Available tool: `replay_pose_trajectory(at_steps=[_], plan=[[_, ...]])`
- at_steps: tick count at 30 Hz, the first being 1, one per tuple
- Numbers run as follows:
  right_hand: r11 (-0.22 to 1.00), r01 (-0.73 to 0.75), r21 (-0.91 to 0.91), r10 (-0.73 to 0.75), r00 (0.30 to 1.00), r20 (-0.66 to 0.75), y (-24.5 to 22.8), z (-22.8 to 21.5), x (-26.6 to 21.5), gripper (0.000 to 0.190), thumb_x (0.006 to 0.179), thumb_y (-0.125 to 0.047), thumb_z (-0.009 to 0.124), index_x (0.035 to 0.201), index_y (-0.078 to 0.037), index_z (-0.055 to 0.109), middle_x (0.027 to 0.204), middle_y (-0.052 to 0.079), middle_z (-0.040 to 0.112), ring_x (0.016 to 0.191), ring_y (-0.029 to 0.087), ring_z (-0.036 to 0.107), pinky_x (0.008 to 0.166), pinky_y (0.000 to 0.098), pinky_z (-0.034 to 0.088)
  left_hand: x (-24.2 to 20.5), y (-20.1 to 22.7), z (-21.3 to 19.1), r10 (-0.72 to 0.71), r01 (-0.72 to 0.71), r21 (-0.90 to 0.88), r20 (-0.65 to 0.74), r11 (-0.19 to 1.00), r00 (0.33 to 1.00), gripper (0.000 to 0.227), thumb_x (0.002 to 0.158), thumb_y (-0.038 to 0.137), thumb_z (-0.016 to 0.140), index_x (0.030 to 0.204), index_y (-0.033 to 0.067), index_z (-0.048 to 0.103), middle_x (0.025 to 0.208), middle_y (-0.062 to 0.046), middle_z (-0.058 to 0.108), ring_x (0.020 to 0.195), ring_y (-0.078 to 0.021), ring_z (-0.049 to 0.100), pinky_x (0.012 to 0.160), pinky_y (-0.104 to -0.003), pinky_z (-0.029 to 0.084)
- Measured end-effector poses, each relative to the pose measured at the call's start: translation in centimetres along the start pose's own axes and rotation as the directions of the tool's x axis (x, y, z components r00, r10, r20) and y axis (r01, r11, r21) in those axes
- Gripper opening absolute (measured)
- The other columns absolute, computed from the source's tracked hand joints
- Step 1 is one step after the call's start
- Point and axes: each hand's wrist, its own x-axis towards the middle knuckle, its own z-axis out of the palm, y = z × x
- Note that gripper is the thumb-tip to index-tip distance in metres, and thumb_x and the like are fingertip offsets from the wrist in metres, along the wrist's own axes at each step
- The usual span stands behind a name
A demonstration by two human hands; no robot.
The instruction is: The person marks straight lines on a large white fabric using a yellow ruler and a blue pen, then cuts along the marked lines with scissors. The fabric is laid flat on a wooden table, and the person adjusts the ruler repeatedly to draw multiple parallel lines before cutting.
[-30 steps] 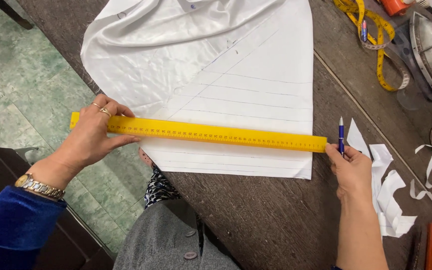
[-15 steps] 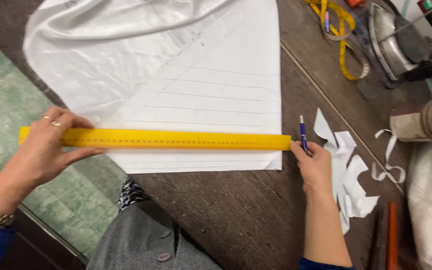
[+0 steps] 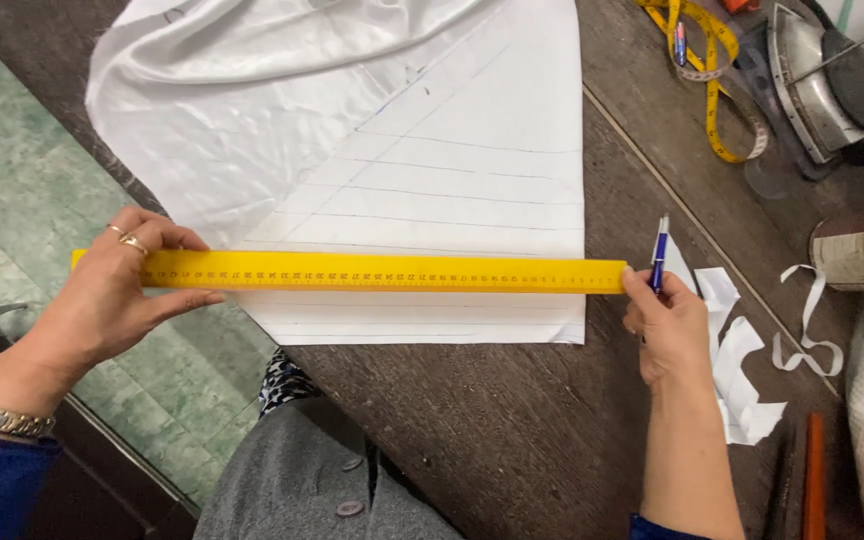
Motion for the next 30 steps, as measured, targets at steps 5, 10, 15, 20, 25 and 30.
replay_pose_trajectory(at_steps=[5, 10, 15, 20, 25, 30], plan=[[0.99, -0.036, 0.136, 0.025, 0.996, 0.086, -0.8, 0.2, -0.7, 0.012, 0.09, -0.01, 0.065, 0.092, -0.013, 0.054, 0.068, 0.008, 0.054, 0.041, 0.005, 0.022, 0.046, 0.0213, 0.02, 1.4, 1.8, -2.4, 0.069, -0.069, 0.033, 0.021, 0.997, 0.997, 0.049, 0.07, 0.036, 0.079, 0.11, 0.0145, 0.063, 0.102, -0.008, 0.052, 0.097, -0.0191, 0.054, 0.085, -0.031, 0.048], [0.974, -0.045, 0.223, 0.02, 0.993, 0.116, -1.3, 2.7, -1.8, 0.015, 0.087, -0.006, 0.065, 0.099, -0.009, 0.055, 0.056, -0.005, 0.035, 0.04, 0.004, 0.02, 0.042, 0.0227, 0.016, 4.0, 5.4, -3.6, 0.179, -0.186, 0.051, 0.121, 0.981, 0.976, 0.058, 0.069, 0.043, 0.078, 0.115, 0.0131, 0.058, 0.1, -0.008, 0.058, 0.092, -0.0216, 0.059, 0.082, -0.036, 0.046], [0.955, 0.018, 0.296, -0.09, 0.969, 0.231, -3.5, 7.5, -4.6, 0.019, 0.088, -0.006, 0.065, 0.106, -0.006, 0.059, 0.057, -0.001, 0.045, 0.037, 0.0, 0.023, 0.039, 0.0152, 0.022, 4.1, 11.3, -2.0, 0.021, -0.022, -0.001, 0.257, 1.0, 0.966, 0.061, 0.069, 0.045, 0.081, 0.121, 0.0215, 0.06, 0.095, -0.01, 0.066, 0.094, -0.0373, 0.067, 0.083, -0.05, 0.053], [0.952, -0.007, 0.304, -0.093, 0.945, 0.313, -5.1, 10.6, -5.1, 0.02, 0.089, -0.005, 0.065, 0.108, -0.005, 0.059, 0.056, -0.001, 0.044, 0.037, 0.002, 0.022, 0.039, 0.0168, 0.023, 5.6, 14.0, -1.6, -0.087, 0.096, -0.008, 0.343, 0.995, 0.935, 0.053, 0.079, 0.048, 0.071, 0.122, 0.0193, 0.062, 0.097, -0.01, 0.07, 0.099, -0.0346, 0.067, 0.086, -0.049, 0.053], [0.948, -0.012, 0.318, -0.097, 0.941, 0.324, -5.8, 10.6, -5.4, 0.022, 0.09, -0.006, 0.063, 0.111, -0.004, 0.057, 0.054, -0.004, 0.042, 0.036, 0.002, 0.024, 0.04, 0.0174, 0.026, 8.0, 14.9, -2.7, -0.103, 0.095, 0.04, 0.358, 0.995, 0.928, 0.052, 0.082, 0.051, 0.067, 0.121, 0.0163, 0.063, 0.098, -0.011, 0.07, 0.099, -0.0348, 0.067, 0.084, -0.051, 0.053], [0.932, -0.022, 0.361, -0.062, 0.974, 0.219, -5.3, 9.0, -6.2, 0.023, 0.091, -0.007, 0.062, 0.114, -0.005, 0.055, 0.061, -0.001, 0.048, 0.034, 0.001, 0.027, 0.04, 0.0157, 0.028, 12.1, 16.7, -1.6, 0.149, -0.183, 0.028, 0.469, 0.983, 0.871, 0.041, 0.089, 0.045, 0.059, 0.121, 0.0195, 0.062, 0.102, -0.01, 0.069, 0.104, -0.0371, 0.064, 0.086, -0.054, 0.052]])
